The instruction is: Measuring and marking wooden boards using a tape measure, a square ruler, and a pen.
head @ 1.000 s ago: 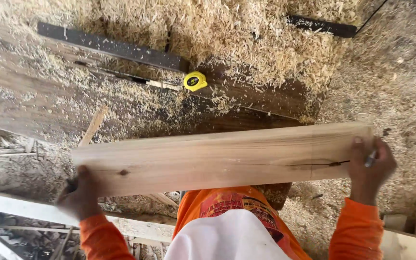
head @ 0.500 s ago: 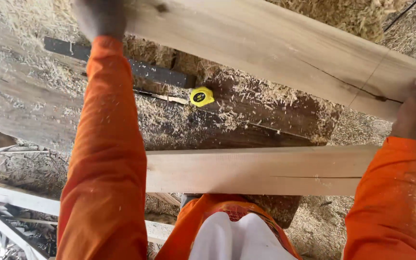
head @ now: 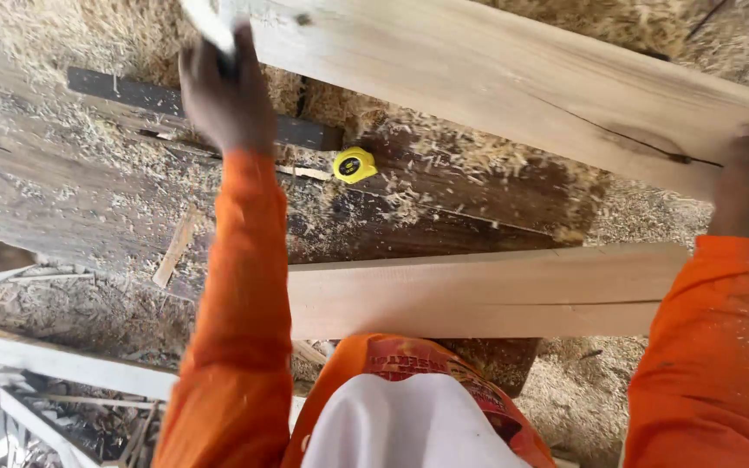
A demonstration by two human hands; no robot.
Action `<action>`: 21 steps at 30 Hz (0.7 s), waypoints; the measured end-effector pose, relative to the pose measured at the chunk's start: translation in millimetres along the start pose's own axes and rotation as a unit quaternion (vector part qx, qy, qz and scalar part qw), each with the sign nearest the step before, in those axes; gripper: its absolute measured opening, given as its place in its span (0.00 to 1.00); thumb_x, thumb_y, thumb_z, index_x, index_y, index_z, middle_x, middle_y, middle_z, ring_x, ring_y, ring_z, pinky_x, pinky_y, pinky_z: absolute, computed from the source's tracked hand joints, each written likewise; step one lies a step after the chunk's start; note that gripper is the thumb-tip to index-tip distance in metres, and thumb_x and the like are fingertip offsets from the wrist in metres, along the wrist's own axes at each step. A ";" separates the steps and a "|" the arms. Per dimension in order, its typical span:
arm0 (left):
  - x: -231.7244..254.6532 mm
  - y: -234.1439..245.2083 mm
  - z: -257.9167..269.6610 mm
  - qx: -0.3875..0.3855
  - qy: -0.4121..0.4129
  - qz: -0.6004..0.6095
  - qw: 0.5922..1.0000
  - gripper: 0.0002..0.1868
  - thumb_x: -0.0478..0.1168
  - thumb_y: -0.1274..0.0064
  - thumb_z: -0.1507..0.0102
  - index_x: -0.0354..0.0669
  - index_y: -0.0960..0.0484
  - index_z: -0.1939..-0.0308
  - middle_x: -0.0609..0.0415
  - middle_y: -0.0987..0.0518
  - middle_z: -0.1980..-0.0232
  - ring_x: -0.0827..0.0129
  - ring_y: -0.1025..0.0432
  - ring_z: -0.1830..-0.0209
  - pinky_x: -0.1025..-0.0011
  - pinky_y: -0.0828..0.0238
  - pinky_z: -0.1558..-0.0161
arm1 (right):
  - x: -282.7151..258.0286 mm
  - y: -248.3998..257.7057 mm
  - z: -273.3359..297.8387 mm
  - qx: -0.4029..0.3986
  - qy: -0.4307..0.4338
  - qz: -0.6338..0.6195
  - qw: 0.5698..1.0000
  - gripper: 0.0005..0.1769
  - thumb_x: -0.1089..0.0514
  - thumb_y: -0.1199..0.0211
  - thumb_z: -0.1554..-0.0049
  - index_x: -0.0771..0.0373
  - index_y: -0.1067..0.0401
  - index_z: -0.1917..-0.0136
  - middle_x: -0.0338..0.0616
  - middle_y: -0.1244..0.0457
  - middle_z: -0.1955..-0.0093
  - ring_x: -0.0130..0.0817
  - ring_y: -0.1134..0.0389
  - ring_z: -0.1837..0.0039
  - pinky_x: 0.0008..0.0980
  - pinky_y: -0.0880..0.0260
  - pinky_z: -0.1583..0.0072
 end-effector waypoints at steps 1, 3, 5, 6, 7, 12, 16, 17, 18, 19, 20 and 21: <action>24.9 32.3 30.9 0.004 -0.005 0.005 1.000 0.24 0.59 0.44 0.27 0.41 0.19 0.64 0.48 0.18 0.59 0.64 0.24 0.62 0.62 0.19 0.63 | -3.3 4.5 5.7 0.007 0.002 -0.004 1.000 0.23 0.48 0.30 0.31 0.67 0.29 0.33 0.53 0.32 0.37 0.42 0.25 0.40 0.37 0.19 0.41; 78.6 93.6 99.8 -0.004 -0.037 0.170 0.985 0.28 0.58 0.48 0.27 0.31 0.20 0.45 0.47 0.19 0.54 0.57 0.25 0.44 0.45 0.41 0.31 | -44.4 24.8 20.2 0.069 0.200 0.077 0.974 0.31 0.41 0.41 0.30 0.72 0.35 0.29 0.60 0.37 0.33 0.50 0.30 0.31 0.45 0.23 0.32; 86.1 124.1 171.0 -0.022 -0.043 0.102 0.994 0.26 0.57 0.46 0.28 0.33 0.21 0.50 0.43 0.22 0.53 0.54 0.26 0.47 0.49 0.34 0.40 | -95.2 19.0 44.2 0.071 0.222 -0.020 0.972 0.37 0.33 0.46 0.29 0.69 0.33 0.28 0.60 0.35 0.32 0.50 0.27 0.31 0.46 0.22 0.33; 92.4 133.8 212.4 -0.052 -0.045 0.033 0.997 0.23 0.55 0.44 0.29 0.35 0.21 0.55 0.40 0.25 0.52 0.52 0.28 0.49 0.53 0.27 0.48 | -114.3 28.2 60.0 0.070 0.234 -0.108 0.964 0.44 0.24 0.52 0.28 0.67 0.32 0.27 0.59 0.33 0.32 0.50 0.25 0.32 0.48 0.21 0.33; 102.0 140.4 242.5 -0.056 -0.042 0.040 0.997 0.23 0.55 0.44 0.29 0.35 0.21 0.55 0.40 0.25 0.52 0.52 0.28 0.49 0.53 0.27 0.48 | -135.6 41.9 79.8 0.072 0.235 -0.099 0.964 0.44 0.24 0.52 0.28 0.67 0.32 0.27 0.59 0.33 0.32 0.50 0.25 0.32 0.48 0.21 0.33; 115.5 145.2 360.2 -0.158 0.024 -0.109 0.981 0.17 0.52 0.28 0.43 0.45 0.15 0.67 0.56 0.23 0.64 0.59 0.29 0.57 0.58 0.29 0.52 | -148.5 31.3 147.0 -0.135 0.127 -0.321 0.929 0.38 0.25 0.53 0.29 0.65 0.30 0.47 0.50 0.31 0.40 0.39 0.28 0.36 0.45 0.25 0.30; 99.0 138.5 406.5 -0.155 0.117 -0.118 0.974 0.20 0.56 0.29 0.45 0.43 0.14 0.70 0.51 0.25 0.62 0.59 0.30 0.56 0.57 0.29 0.57 | -172.9 64.9 192.3 -0.248 0.018 -0.262 0.932 0.36 0.30 0.54 0.31 0.66 0.31 0.54 0.48 0.45 0.70 0.40 0.45 0.68 0.44 0.42 0.65; 92.1 128.8 413.7 -0.180 0.135 -0.132 0.965 0.23 0.58 0.29 0.45 0.41 0.14 0.68 0.50 0.25 0.61 0.57 0.30 0.55 0.56 0.29 0.57 | -244.1 90.5 212.0 -0.314 0.122 -0.307 0.890 0.32 0.33 0.53 0.32 0.68 0.33 0.48 0.45 0.44 0.64 0.32 0.45 0.63 0.36 0.42 0.62; 84.5 121.1 425.4 -0.209 0.156 -0.146 0.954 0.26 0.60 0.30 0.45 0.39 0.14 0.66 0.49 0.26 0.61 0.55 0.30 0.54 0.56 0.29 0.58 | -307.3 126.9 245.9 -0.373 0.220 -0.345 0.833 0.31 0.36 0.51 0.33 0.69 0.34 0.43 0.41 0.43 0.57 0.25 0.44 0.58 0.28 0.42 0.59; 80.6 112.2 431.5 -0.206 0.159 -0.146 0.955 0.26 0.60 0.30 0.45 0.39 0.14 0.66 0.49 0.26 0.61 0.55 0.30 0.54 0.56 0.29 0.58 | -323.0 144.8 252.1 -0.376 0.223 -0.344 0.831 0.31 0.36 0.51 0.33 0.69 0.34 0.43 0.41 0.43 0.57 0.25 0.44 0.58 0.28 0.42 0.59; 74.6 101.6 440.5 -0.224 0.168 -0.143 0.949 0.27 0.60 0.32 0.43 0.38 0.14 0.58 0.47 0.26 0.58 0.54 0.30 0.54 0.55 0.29 0.58 | -344.4 171.9 261.7 -0.359 0.272 -0.373 0.811 0.21 0.44 0.51 0.33 0.65 0.32 0.48 0.42 0.38 0.55 0.26 0.40 0.58 0.28 0.37 0.58; 68.5 90.3 449.8 -0.241 0.177 -0.140 0.944 0.29 0.59 0.35 0.41 0.37 0.15 0.51 0.45 0.26 0.56 0.54 0.30 0.53 0.55 0.29 0.57 | -364.4 198.9 271.4 -0.341 0.319 -0.402 0.788 0.15 0.52 0.50 0.32 0.61 0.29 0.53 0.42 0.33 0.54 0.27 0.35 0.58 0.29 0.32 0.58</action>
Point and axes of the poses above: each hand's wrist, its own z-axis away from the middle knuckle, its own y-axis out of the back of the hand, x = y × z, the point moved 9 cm from there along -z, towards the middle knuckle
